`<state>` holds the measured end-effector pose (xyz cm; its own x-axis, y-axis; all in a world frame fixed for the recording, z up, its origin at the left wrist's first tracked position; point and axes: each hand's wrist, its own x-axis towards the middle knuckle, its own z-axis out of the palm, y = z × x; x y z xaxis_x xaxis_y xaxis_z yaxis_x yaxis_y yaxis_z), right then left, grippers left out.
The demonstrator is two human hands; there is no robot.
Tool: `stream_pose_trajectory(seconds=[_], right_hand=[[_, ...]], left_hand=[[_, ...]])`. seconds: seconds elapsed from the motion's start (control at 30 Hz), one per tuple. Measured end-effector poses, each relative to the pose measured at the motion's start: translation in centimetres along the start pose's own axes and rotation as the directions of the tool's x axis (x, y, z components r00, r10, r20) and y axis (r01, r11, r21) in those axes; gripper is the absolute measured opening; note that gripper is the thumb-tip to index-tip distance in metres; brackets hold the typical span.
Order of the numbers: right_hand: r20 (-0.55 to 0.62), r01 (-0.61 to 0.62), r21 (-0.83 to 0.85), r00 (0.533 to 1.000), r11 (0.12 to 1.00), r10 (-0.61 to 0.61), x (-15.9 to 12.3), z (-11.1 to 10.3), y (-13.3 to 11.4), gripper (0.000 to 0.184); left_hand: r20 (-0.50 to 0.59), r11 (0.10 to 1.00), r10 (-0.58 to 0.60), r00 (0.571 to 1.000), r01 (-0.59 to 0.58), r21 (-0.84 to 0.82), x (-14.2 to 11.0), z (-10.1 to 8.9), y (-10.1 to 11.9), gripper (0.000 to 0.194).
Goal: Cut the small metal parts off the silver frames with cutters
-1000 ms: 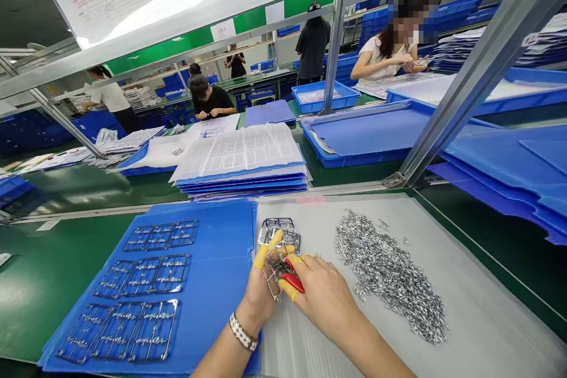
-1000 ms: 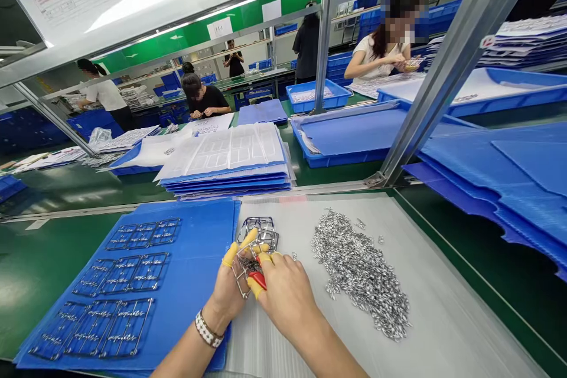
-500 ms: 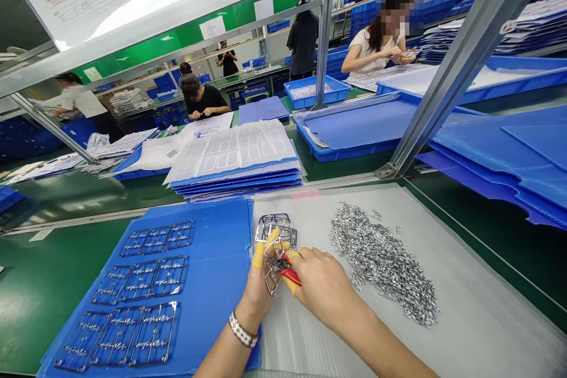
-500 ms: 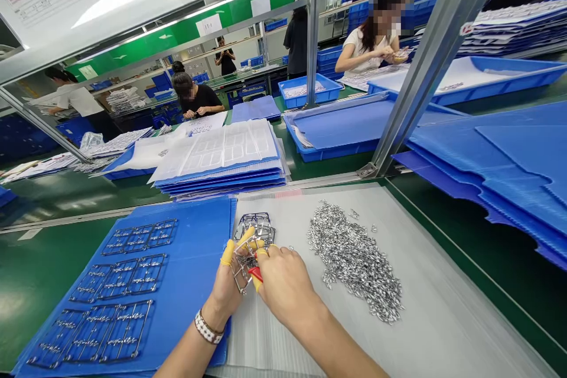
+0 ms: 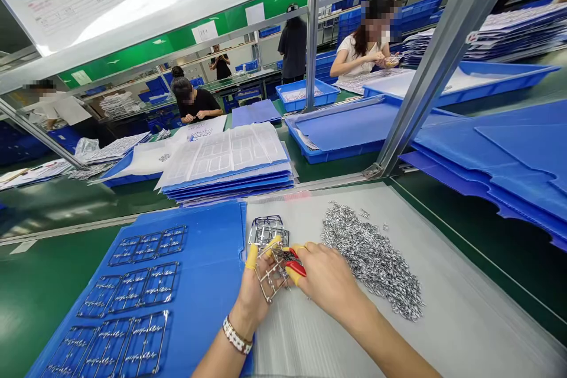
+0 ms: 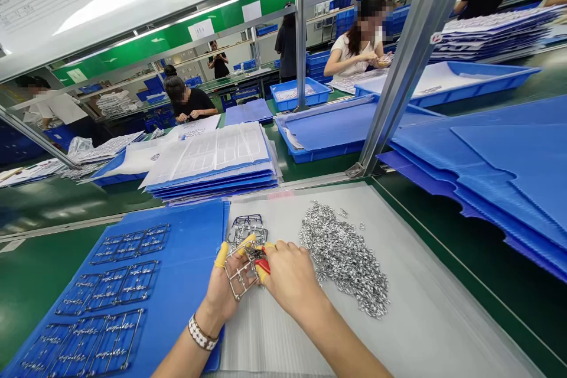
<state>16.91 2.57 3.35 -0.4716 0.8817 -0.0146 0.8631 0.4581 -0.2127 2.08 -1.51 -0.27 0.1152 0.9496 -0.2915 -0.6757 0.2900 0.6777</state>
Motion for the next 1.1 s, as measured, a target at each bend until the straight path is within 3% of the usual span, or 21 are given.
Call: stream_pose_trajectory(seconds=[0.23,0.5,0.83,1.1], right_hand=[[-0.026,-0.006,-0.009,1.000,1.000,0.006,-0.1,0.2,0.0,0.027],[-0.003,-0.011,-0.066,1.000,0.998,0.011,0.1,-0.2,-0.5,0.019],[-0.001,-0.020,-0.038,1.000,0.999,0.020,-1.3,0.5,0.5,0.023],[0.002,-0.020,-0.015,1.000,1.000,0.020,-1.3,1.1,0.0,0.023]], left_hand=[[-0.005,0.998,0.041,0.999,-0.040,0.040,0.1,0.3,0.1,0.061],[-0.084,0.991,0.064,0.994,-0.053,0.122,0.3,-0.4,-0.7,0.061],[-0.030,0.988,-0.001,1.000,-0.004,-0.154,0.2,0.1,1.1,0.062],[-0.055,0.992,0.058,0.997,-0.063,-0.112,0.4,0.1,0.4,0.061]])
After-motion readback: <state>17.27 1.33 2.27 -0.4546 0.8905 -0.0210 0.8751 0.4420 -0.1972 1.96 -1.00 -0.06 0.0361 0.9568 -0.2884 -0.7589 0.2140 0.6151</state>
